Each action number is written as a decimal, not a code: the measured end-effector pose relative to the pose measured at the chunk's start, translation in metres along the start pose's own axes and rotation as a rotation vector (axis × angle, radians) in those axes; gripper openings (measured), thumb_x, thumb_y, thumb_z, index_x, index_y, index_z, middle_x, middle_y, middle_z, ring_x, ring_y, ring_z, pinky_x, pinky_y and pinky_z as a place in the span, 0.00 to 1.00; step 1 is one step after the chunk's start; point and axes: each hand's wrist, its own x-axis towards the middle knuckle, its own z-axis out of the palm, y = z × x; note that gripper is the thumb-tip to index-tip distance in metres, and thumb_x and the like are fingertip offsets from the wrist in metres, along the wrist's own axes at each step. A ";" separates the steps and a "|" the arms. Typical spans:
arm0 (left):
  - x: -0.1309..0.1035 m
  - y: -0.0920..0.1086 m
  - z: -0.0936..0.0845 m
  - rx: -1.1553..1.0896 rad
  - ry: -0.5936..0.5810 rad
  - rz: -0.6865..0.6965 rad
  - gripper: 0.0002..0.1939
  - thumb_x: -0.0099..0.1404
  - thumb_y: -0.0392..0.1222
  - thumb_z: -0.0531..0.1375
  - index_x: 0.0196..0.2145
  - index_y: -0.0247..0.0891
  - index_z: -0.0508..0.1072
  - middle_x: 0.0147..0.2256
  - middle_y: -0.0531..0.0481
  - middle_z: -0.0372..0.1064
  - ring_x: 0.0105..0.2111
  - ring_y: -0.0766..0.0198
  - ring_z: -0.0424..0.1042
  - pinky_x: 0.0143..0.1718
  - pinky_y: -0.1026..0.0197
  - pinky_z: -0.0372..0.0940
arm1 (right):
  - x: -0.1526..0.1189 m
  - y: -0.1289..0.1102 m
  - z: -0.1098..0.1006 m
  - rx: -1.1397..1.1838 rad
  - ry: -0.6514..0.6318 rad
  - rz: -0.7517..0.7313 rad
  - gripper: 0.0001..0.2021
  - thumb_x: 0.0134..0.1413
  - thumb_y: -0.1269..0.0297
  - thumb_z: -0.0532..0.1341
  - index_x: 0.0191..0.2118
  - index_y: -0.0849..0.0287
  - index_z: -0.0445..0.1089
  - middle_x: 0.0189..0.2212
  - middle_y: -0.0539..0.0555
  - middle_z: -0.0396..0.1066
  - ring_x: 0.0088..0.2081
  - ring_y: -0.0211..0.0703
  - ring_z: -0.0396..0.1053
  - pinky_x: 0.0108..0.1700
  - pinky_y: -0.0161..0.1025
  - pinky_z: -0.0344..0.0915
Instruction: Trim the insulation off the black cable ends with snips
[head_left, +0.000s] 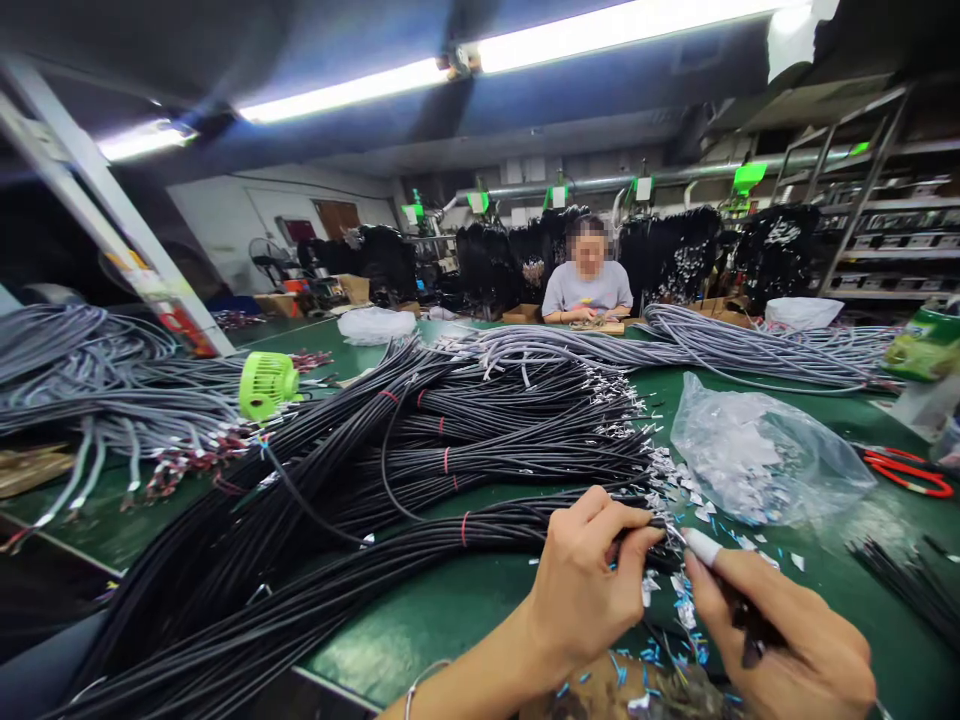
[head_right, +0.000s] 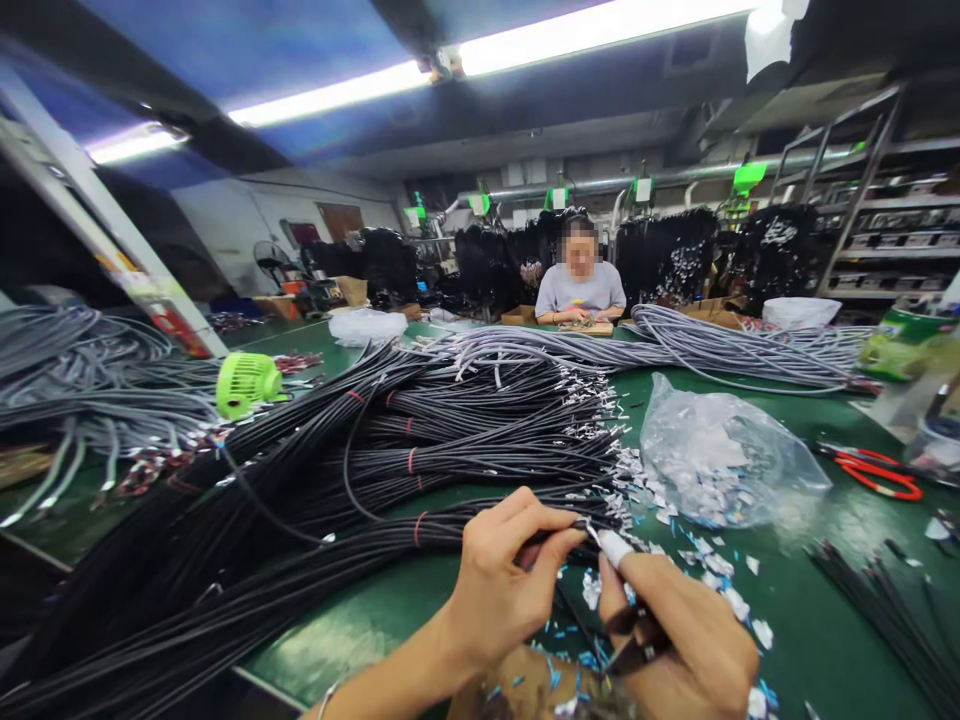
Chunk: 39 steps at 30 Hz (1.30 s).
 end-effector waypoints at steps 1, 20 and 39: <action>0.000 -0.001 0.000 0.009 -0.014 -0.004 0.05 0.59 0.30 0.59 0.30 0.32 0.75 0.22 0.51 0.63 0.19 0.70 0.59 0.19 0.66 0.52 | -0.002 0.002 0.000 -0.034 0.008 -0.040 0.07 0.44 0.76 0.66 0.31 0.57 0.73 0.20 0.49 0.73 0.20 0.39 0.70 0.27 0.36 0.66; 0.008 -0.002 -0.002 -0.117 -0.096 -0.171 0.17 0.66 0.35 0.52 0.20 0.33 0.69 0.19 0.52 0.66 0.20 0.71 0.62 0.24 0.67 0.54 | -0.009 0.010 0.003 -0.014 -0.145 -0.013 0.12 0.49 0.70 0.64 0.42 0.56 0.72 0.25 0.51 0.77 0.22 0.40 0.74 0.27 0.34 0.70; 0.001 0.001 0.001 -0.058 0.060 0.049 0.05 0.61 0.31 0.58 0.28 0.31 0.74 0.21 0.49 0.70 0.19 0.69 0.63 0.20 0.66 0.56 | 0.002 0.017 0.003 0.148 -0.318 0.222 0.11 0.53 0.61 0.61 0.39 0.59 0.77 0.36 0.57 0.78 0.36 0.44 0.77 0.38 0.33 0.74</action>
